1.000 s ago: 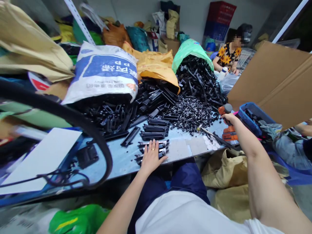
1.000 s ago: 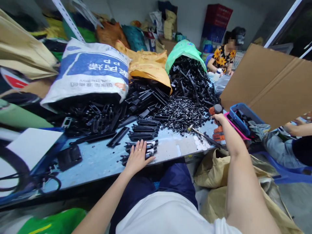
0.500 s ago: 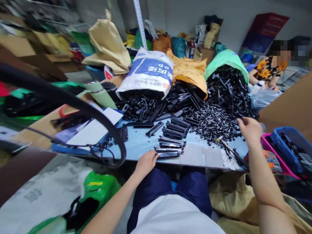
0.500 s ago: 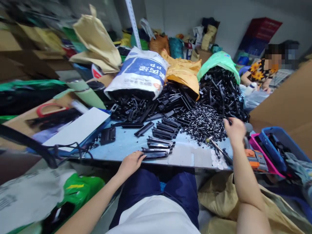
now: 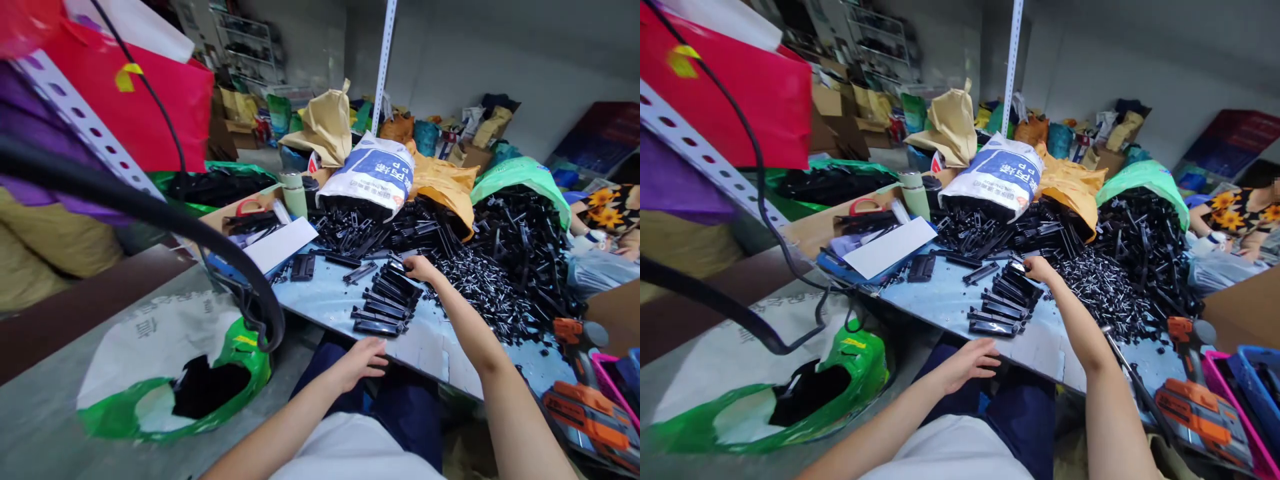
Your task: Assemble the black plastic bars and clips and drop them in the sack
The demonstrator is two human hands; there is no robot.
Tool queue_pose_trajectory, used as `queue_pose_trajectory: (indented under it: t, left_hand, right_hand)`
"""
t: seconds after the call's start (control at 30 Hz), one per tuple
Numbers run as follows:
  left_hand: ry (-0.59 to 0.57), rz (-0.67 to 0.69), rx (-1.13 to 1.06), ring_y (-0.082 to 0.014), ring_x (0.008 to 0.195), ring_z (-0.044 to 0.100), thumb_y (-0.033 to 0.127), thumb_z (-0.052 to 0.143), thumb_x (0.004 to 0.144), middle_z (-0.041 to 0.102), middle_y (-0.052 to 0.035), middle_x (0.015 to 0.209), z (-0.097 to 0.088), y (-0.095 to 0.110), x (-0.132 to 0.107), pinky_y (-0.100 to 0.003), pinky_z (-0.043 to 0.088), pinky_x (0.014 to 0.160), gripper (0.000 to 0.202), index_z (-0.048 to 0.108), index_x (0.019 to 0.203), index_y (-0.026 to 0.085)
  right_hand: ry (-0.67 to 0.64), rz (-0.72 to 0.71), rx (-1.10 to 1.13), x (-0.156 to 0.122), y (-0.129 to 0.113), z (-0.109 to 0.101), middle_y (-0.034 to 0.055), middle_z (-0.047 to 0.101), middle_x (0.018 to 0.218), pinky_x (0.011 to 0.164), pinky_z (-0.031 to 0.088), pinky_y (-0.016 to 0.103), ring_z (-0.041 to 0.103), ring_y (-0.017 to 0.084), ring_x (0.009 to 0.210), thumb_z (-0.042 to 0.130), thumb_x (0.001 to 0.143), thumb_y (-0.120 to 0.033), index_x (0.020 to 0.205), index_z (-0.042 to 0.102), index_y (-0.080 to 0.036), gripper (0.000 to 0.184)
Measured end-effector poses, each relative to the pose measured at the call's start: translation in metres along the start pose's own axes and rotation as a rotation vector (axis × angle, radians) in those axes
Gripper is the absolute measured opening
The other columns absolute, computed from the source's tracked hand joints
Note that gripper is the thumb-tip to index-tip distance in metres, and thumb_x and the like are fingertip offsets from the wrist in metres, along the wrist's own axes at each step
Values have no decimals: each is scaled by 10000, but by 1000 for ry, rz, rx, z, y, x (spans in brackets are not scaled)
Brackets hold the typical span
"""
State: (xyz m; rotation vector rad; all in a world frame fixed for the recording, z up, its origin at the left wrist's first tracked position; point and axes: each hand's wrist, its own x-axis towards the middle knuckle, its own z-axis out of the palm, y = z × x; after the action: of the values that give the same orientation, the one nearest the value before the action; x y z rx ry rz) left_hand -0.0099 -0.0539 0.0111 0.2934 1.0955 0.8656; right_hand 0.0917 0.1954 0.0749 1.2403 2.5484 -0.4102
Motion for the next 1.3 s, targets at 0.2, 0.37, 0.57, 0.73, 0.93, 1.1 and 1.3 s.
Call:
queue_pose_trajectory:
  t: [0.2,0.37,0.57,0.73,0.93,1.1,1.3]
  left_hand:
    - [180,-81,-527,-216,986,567,428,628,757,558,-174,1057,22,18,31,-281,457,809,469,488,1046,86]
    - [276,7,-651,-168,773,612,310,601,795,604,-111,994,35,25,32,-283,484,685,304,524,1008,107]
    - [229,273,-714,-156,795,608,277,670,724,602,-62,1000,32,-5,35,-248,486,639,374,491,1033,166]
    - [67,379,-737,-190,847,602,290,764,578,608,-62,968,30,-7,40,-297,496,737,565,489,1061,186]
    - [144,524,-666,-167,690,600,317,778,562,621,-44,798,-20,31,-5,-285,501,684,500,558,980,153]
    - [216,410,-756,-183,636,609,537,517,793,622,-74,734,-119,53,-89,-309,513,634,469,591,987,117]
    - [533,310,-740,-221,665,616,427,333,893,623,-97,700,-246,38,-152,-396,519,673,428,593,994,102]
  right_hand:
    - [-268,146,372,9,-8,11,174,431,1296,973,356,283,459,229,1154,719,612,-393,1337,361,-88,865]
    - [-305,170,488,-5,-8,36,159,454,1277,1016,312,315,435,263,1172,713,590,-446,1217,506,-87,752]
    - [-238,178,609,-46,11,51,161,316,1379,1038,286,354,330,283,1254,643,522,-618,1335,355,-109,1001]
    - [-164,90,749,-71,1,66,166,245,1413,1075,234,357,242,309,1302,509,359,-829,1395,225,-94,1301]
    - [-32,-169,869,-58,-75,46,123,484,1241,1045,285,405,404,321,1192,673,372,-682,1255,411,-179,1049]
    - [-111,-331,987,-17,-209,49,95,559,1118,987,354,379,490,257,1087,739,412,-528,1130,482,-134,858]
    - [-716,-208,1017,31,-362,94,78,620,956,832,462,319,588,168,867,536,787,-442,1029,564,-132,395]
